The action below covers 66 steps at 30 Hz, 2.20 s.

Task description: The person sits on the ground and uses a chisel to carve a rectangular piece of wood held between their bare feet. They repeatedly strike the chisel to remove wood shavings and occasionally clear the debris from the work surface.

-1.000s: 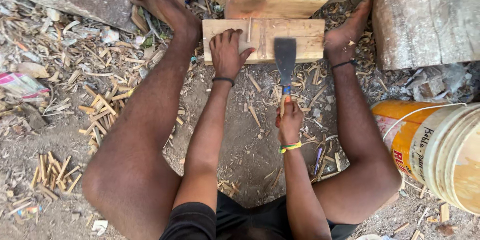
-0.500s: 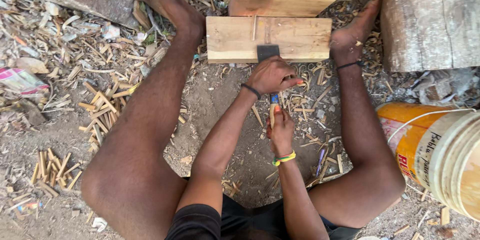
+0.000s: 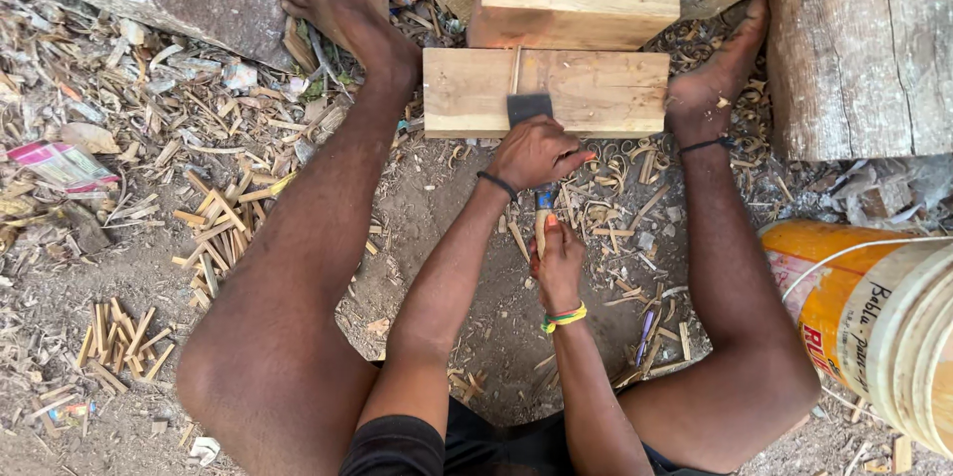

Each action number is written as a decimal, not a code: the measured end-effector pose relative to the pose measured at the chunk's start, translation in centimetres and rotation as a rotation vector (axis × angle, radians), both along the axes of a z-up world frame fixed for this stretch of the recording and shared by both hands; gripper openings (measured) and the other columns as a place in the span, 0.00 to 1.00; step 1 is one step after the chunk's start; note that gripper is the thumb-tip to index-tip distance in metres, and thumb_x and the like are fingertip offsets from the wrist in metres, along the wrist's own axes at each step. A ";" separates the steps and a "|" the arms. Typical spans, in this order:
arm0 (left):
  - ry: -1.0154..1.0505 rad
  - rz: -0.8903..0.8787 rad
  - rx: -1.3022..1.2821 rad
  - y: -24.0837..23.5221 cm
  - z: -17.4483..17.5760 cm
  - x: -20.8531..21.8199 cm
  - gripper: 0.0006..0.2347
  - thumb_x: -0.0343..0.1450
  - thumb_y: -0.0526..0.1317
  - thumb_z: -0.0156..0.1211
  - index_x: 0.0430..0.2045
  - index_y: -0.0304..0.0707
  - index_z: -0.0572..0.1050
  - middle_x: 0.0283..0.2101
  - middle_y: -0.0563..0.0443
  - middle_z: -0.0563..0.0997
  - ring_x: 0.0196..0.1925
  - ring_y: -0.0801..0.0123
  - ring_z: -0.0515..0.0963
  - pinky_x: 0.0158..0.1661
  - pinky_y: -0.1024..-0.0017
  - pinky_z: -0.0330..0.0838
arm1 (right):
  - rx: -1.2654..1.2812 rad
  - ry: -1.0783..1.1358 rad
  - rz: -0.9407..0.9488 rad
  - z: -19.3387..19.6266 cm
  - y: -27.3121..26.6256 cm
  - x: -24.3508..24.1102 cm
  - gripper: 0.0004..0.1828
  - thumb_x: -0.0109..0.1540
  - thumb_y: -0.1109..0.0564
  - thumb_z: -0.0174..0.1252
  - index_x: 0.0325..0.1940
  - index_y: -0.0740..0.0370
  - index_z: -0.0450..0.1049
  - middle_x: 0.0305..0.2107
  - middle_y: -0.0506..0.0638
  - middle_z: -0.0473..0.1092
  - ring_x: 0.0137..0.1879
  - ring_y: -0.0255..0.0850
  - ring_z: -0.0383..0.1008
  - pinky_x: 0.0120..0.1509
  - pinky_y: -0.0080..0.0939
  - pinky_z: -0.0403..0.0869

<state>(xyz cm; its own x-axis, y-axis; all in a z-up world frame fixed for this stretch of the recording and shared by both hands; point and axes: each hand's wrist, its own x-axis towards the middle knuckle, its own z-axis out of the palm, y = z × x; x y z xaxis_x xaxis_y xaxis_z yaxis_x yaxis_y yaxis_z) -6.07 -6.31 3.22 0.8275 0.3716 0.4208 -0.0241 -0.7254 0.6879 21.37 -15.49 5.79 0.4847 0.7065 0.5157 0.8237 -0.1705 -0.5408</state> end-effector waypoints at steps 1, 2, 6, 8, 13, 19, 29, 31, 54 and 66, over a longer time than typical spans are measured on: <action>0.016 0.010 -0.004 0.0 -0.2 -0.1 0.18 0.72 0.52 0.60 0.16 0.41 0.80 0.21 0.47 0.81 0.31 0.56 0.83 0.42 0.59 0.75 | -0.019 0.031 -0.016 -0.2 0.0 0.2 0.57 0.53 0.67 0.61 0.83 0.66 0.40 0.78 0.60 0.51 0.86 0.52 0.45 0.93 0.50 0.44; 0.064 0.000 -0.026 0.2 -0.4 0.0 0.18 0.73 0.53 0.60 0.17 0.40 0.80 0.22 0.47 0.81 0.30 0.57 0.83 0.43 0.59 0.76 | -0.012 -0.011 -0.013 -0.4 0.0 0.5 0.59 0.54 0.60 0.68 0.82 0.66 0.41 0.77 0.61 0.51 0.85 0.53 0.46 0.92 0.52 0.46; 0.222 -0.021 -0.096 0.3 -1.9 0.7 0.20 0.72 0.56 0.60 0.17 0.41 0.80 0.23 0.45 0.82 0.33 0.57 0.83 0.41 0.58 0.76 | -0.009 0.055 -0.080 -2.2 0.3 1.3 0.54 0.64 0.53 0.68 0.82 0.69 0.40 0.78 0.64 0.48 0.85 0.55 0.45 0.91 0.53 0.47; 0.217 -0.013 -0.087 0.5 -2.0 1.0 0.21 0.71 0.58 0.60 0.16 0.42 0.80 0.25 0.45 0.83 0.36 0.55 0.83 0.41 0.57 0.76 | 0.000 0.038 -0.077 -2.0 0.6 1.5 0.53 0.65 0.53 0.67 0.82 0.69 0.40 0.79 0.63 0.47 0.85 0.54 0.45 0.91 0.52 0.47; 0.237 -0.071 -0.115 1.2 -1.9 0.5 0.20 0.70 0.59 0.58 0.20 0.43 0.80 0.28 0.47 0.84 0.38 0.52 0.83 0.43 0.55 0.76 | -0.009 -0.104 -0.006 -1.3 0.2 0.9 0.63 0.59 0.47 0.79 0.80 0.69 0.40 0.79 0.63 0.48 0.84 0.54 0.46 0.90 0.53 0.48; 0.290 -0.099 -0.055 2.1 -2.2 1.4 0.20 0.70 0.60 0.59 0.21 0.43 0.80 0.26 0.47 0.83 0.38 0.53 0.83 0.45 0.56 0.76 | -0.078 -0.128 -0.024 -2.8 -0.5 2.1 0.59 0.60 0.51 0.72 0.82 0.68 0.38 0.78 0.63 0.46 0.85 0.53 0.44 0.91 0.50 0.46; 0.249 -0.050 -0.001 7.4 -5.7 6.6 0.12 0.70 0.53 0.60 0.30 0.50 0.84 0.32 0.48 0.85 0.37 0.53 0.83 0.42 0.55 0.76 | -0.080 -0.142 -0.045 -7.7 -0.1 6.3 0.57 0.64 0.57 0.69 0.85 0.62 0.37 0.81 0.59 0.47 0.85 0.50 0.45 0.91 0.46 0.46; 0.125 -0.043 0.054 6.3 -6.2 6.0 0.10 0.68 0.51 0.60 0.28 0.50 0.85 0.31 0.48 0.85 0.37 0.52 0.83 0.40 0.55 0.77 | -0.060 -0.110 -0.025 -8.8 0.0 4.7 0.58 0.63 0.55 0.70 0.84 0.64 0.37 0.80 0.61 0.46 0.86 0.52 0.44 0.91 0.47 0.46; -0.012 -0.123 0.000 -0.9 1.6 2.0 0.15 0.72 0.53 0.61 0.25 0.41 0.82 0.25 0.47 0.83 0.30 0.53 0.82 0.42 0.60 0.74 | 0.056 -0.017 0.025 -1.6 -0.1 0.8 0.66 0.57 0.51 0.81 0.83 0.65 0.40 0.79 0.59 0.50 0.84 0.49 0.47 0.90 0.47 0.47; 0.043 -0.039 -0.048 0.4 0.9 1.2 0.15 0.71 0.52 0.64 0.21 0.40 0.83 0.23 0.45 0.83 0.32 0.53 0.83 0.42 0.58 0.76 | -0.004 -0.019 0.029 -1.0 0.0 0.2 0.63 0.59 0.49 0.79 0.82 0.65 0.39 0.77 0.59 0.48 0.84 0.48 0.46 0.91 0.47 0.46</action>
<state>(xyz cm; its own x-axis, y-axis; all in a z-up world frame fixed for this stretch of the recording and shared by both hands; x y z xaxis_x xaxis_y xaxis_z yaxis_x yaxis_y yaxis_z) -4.85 -5.90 4.16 0.8585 0.3578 0.3674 -0.0213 -0.6909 0.7226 21.53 -15.48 4.77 0.4541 0.7223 0.5216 0.8383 -0.1481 -0.5247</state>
